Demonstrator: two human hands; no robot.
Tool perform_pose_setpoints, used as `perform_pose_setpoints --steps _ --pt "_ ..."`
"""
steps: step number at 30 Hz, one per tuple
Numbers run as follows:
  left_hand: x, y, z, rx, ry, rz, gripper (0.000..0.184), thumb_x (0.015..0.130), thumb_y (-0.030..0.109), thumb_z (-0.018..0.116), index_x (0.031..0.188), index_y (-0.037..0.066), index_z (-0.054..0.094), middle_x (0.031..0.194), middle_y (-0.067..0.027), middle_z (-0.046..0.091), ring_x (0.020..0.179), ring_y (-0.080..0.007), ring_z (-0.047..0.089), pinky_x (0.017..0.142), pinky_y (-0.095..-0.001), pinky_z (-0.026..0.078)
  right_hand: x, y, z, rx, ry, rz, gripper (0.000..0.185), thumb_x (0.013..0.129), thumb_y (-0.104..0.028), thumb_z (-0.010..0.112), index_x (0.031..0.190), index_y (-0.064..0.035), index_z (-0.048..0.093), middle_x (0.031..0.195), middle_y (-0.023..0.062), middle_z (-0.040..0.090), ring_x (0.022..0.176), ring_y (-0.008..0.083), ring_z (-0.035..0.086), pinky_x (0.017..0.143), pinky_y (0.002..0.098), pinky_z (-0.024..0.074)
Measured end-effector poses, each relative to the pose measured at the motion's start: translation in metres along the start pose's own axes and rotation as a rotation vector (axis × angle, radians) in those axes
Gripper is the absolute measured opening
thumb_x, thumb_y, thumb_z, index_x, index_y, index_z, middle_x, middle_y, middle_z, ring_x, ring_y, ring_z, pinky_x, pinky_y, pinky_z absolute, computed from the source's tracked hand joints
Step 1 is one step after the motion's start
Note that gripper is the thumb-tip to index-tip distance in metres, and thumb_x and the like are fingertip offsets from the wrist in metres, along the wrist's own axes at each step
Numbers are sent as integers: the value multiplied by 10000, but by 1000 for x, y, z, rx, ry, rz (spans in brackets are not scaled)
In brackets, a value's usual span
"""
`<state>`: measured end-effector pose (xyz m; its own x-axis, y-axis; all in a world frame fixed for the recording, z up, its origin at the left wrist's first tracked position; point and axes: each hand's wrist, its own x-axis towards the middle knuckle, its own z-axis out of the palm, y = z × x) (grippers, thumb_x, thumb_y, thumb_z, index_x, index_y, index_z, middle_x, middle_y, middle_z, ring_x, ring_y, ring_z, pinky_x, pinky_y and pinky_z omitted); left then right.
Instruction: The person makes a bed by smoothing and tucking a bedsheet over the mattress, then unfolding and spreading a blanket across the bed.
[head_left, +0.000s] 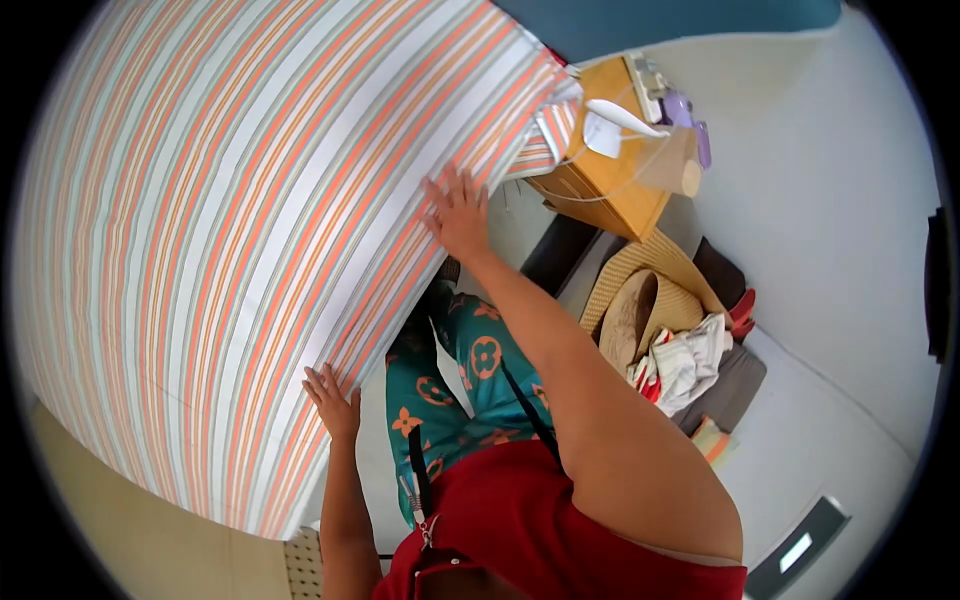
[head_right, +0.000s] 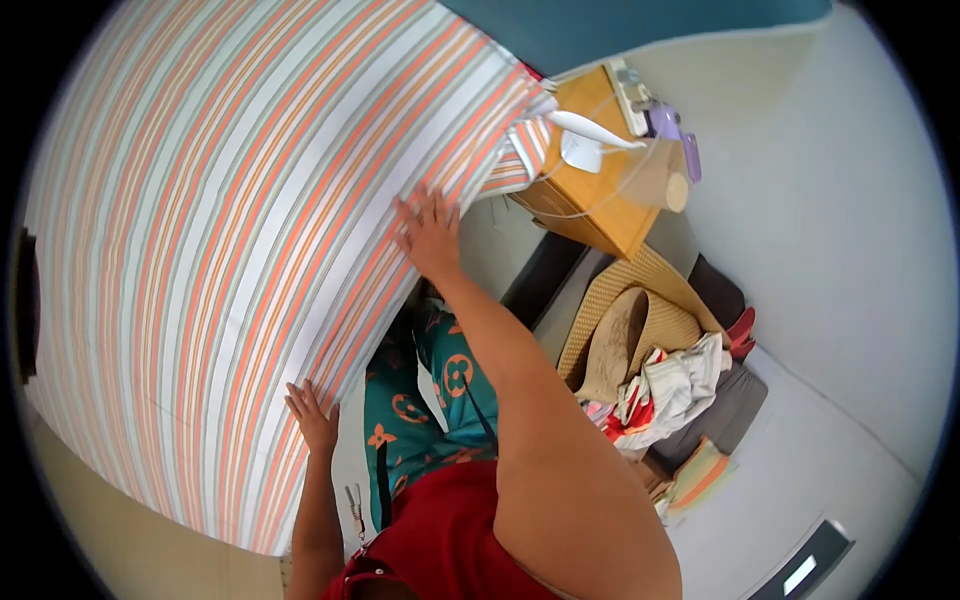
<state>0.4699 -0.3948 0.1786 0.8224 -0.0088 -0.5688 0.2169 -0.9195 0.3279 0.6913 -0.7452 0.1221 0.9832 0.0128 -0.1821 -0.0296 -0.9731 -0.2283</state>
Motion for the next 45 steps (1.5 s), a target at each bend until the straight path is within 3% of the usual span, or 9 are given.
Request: perform_pose_setpoints --steps 4,7,16,21,25,28,35,38,45 --pt "4 -4 -1 44 -79 65 823 739 203 697 1402 87 223 1456 -239 59 1292 -506 131 1029 -530 274 49 92 -3 -12 229 308 665 799 -311 600 1382 -181 310 1441 199 204 1330 373 189 1069 508 175" --pt "7 -4 5 96 -117 72 841 739 246 700 1401 73 211 1445 -269 43 1282 -525 133 1038 -540 246 77 143 7 457 248 279 700 783 -286 621 1375 -92 301 1434 232 189 1330 378 186 1081 459 183" --pt "31 -12 5 218 -379 -75 868 777 447 629 1390 11 197 1412 -327 96 1274 -451 260 1013 -481 310 36 124 -24 728 -24 377 615 794 -228 601 1341 -90 356 1458 208 131 1321 382 203 1027 389 311" --pt "58 12 9 175 -365 -205 819 786 512 578 1274 -104 350 1325 -340 305 1223 -440 353 977 -438 355 8 138 -26 566 790 610 522 728 -16 604 1219 -37 430 1248 195 410 1045 307 527 852 398 450" --pt "81 85 -2 -48 -400 -378 687 797 444 592 1231 -69 447 1242 -232 449 1144 -351 454 924 -417 396 14 169 -34 757 713 779 483 731 -22 594 1188 -48 440 1153 174 454 886 309 573 763 400 472" --pt "100 81 33 -259 -87 -88 668 803 415 596 1264 -39 429 1229 -210 461 1112 -320 474 871 -414 419 24 166 -31 749 637 780 470 734 -34 590 1178 -56 438 1109 140 476 828 316 580 733 413 477" --pt "142 172 22 -376 -475 -458 1007 752 556 602 1428 40 63 1454 -134 223 1328 -283 229 975 -486 312 18 146 -31 646 504 768 545 758 -112 596 1271 -112 412 1313 146 383 1078 309 508 861 406 459" --pt "145 168 27 -332 -495 -468 1013 754 557 599 1432 54 40 1456 -134 220 1334 -284 218 978 -470 307 2 148 5 681 370 496 524 768 -148 601 1266 -112 441 1355 130 355 1098 307 494 882 410 446" --pt "149 162 20 -334 -625 -418 1025 719 608 602 1437 86 91 1498 -91 82 1344 -343 131 1002 -456 282 -124 115 59 787 -59 590 401 822 -225 552 1196 -83 511 1205 139 511 1014 333 533 857 419 449"
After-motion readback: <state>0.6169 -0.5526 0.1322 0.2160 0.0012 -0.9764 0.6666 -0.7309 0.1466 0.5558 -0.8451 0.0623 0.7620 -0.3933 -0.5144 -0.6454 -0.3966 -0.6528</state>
